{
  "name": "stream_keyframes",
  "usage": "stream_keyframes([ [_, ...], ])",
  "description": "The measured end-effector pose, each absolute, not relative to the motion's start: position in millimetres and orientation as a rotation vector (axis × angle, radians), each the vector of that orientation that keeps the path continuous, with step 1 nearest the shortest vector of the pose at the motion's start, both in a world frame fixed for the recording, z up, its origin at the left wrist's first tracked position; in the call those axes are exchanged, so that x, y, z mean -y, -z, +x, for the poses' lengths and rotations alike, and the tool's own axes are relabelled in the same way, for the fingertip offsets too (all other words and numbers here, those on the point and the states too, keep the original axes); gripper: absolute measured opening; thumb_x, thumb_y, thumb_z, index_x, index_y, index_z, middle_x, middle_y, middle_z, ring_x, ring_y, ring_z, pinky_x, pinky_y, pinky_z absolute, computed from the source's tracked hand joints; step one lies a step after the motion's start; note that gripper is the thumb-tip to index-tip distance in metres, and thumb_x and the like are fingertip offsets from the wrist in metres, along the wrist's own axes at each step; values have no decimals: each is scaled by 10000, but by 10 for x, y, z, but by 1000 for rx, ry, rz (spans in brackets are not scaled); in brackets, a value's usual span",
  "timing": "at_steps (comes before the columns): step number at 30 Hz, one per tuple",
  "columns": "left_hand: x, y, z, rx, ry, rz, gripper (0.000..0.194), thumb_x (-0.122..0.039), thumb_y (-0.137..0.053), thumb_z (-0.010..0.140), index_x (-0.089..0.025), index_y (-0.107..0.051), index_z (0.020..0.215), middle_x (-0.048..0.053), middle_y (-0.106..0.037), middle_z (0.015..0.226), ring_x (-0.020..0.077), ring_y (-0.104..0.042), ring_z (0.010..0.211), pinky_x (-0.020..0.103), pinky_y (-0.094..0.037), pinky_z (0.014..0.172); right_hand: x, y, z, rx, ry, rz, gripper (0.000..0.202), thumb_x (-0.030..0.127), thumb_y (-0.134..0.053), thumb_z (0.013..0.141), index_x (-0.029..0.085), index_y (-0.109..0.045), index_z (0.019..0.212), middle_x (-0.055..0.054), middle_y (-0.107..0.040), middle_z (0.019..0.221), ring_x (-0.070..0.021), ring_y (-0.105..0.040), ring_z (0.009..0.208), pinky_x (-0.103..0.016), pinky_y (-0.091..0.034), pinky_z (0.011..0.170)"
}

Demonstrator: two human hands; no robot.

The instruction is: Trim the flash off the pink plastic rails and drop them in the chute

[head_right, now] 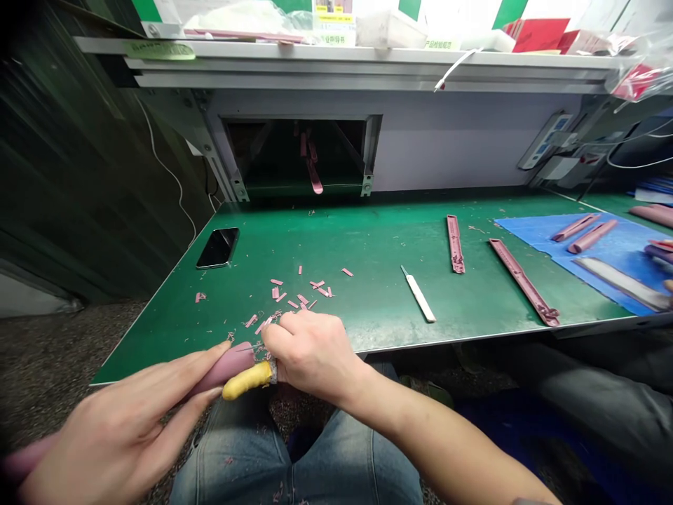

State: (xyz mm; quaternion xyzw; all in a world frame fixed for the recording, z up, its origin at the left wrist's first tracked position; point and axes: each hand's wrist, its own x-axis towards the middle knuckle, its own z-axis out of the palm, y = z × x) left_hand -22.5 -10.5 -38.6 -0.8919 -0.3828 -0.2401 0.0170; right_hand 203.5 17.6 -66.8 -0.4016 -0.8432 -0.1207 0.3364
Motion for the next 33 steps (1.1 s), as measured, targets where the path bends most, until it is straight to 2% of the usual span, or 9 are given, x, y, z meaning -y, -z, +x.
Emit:
stream_keyframes([
  [6,46,326,-288,1105,697,-2791,443,-296,-537,875,-248,-522,1315,-8,-656,1206,191,-664,997,298,-566,819,-162,685,2056,2278,274,-934,366,259,-391,960,182,-501,619,18,-435,563,-115,-309,521,-283,-138,508],
  [12,46,389,-301,1229,757,-2955,454,-249,-601,846,-286,-509,1288,-20,-645,1227,143,-627,1068,199,-493,906,-133,787,2018,2127,-59,-971,455,535,-409,930,169,-625,770,13,-488,592,-100,-388,530,-250,-184,478],
  [17,76,453,-274,1488,908,-3077,487,-248,-630,825,-326,-529,1295,-1,-645,1230,188,-630,1071,244,-498,922,-150,740,2054,2153,-134,-795,311,369,-501,912,180,-600,687,28,-436,563,-100,-344,514,-251,-201,473],
  [21,130,530,-143,2274,1679,-2929,400,-327,-687,776,-329,-626,1172,9,-704,991,191,-679,832,233,-574,651,-125,754,2042,1546,-472,-954,144,220,-484,919,206,-591,1014,1,-548,769,-110,-496,681,-219,-401,643],
  [24,13,579,34,2608,2822,-2162,487,-339,-710,746,-366,-578,1214,-29,-653,843,119,-606,600,184,-511,447,28,870,1941,1394,-742,-1035,486,302,-634,831,245,-456,1280,-51,-543,1042,-138,-531,833,-257,-456,765],
  [26,-159,592,200,2519,3287,-1642,533,-319,-701,758,-394,-538,1260,-34,-643,907,112,-621,676,187,-554,545,149,973,1883,1578,-1002,-995,712,360,-741,718,270,-411,1344,-47,-552,1068,-132,-542,777,-240,-472,700],
  [28,-355,583,390,2326,3433,-1575,573,-283,-687,780,-416,-494,1302,-22,-650,1035,139,-646,885,206,-571,716,228,1027,1917,1686,-1191,-1028,716,393,-760,680,267,-460,1318,-7,-587,909,-106,-515,639,-201,-439,568],
  [31,-577,573,600,1908,3281,-1799,655,-244,-704,770,-390,-446,1354,4,-568,1290,195,-504,1223,264,-492,953,203,914,2280,1671,-1048,-1303,616,395,-707,738,252,-491,1297,19,-590,776,-102,-494,591,-194,-396,524],
  [33,-640,640,605,1766,3058,-1897,638,-265,-727,746,-331,-493,1336,24,-548,1314,234,-500,1222,345,-449,1025,61,752,2735,1672,-736,-1625,541,376,-647,805,261,-482,1307,-3,-633,857,-124,-548,668,-214,-424,590],
])
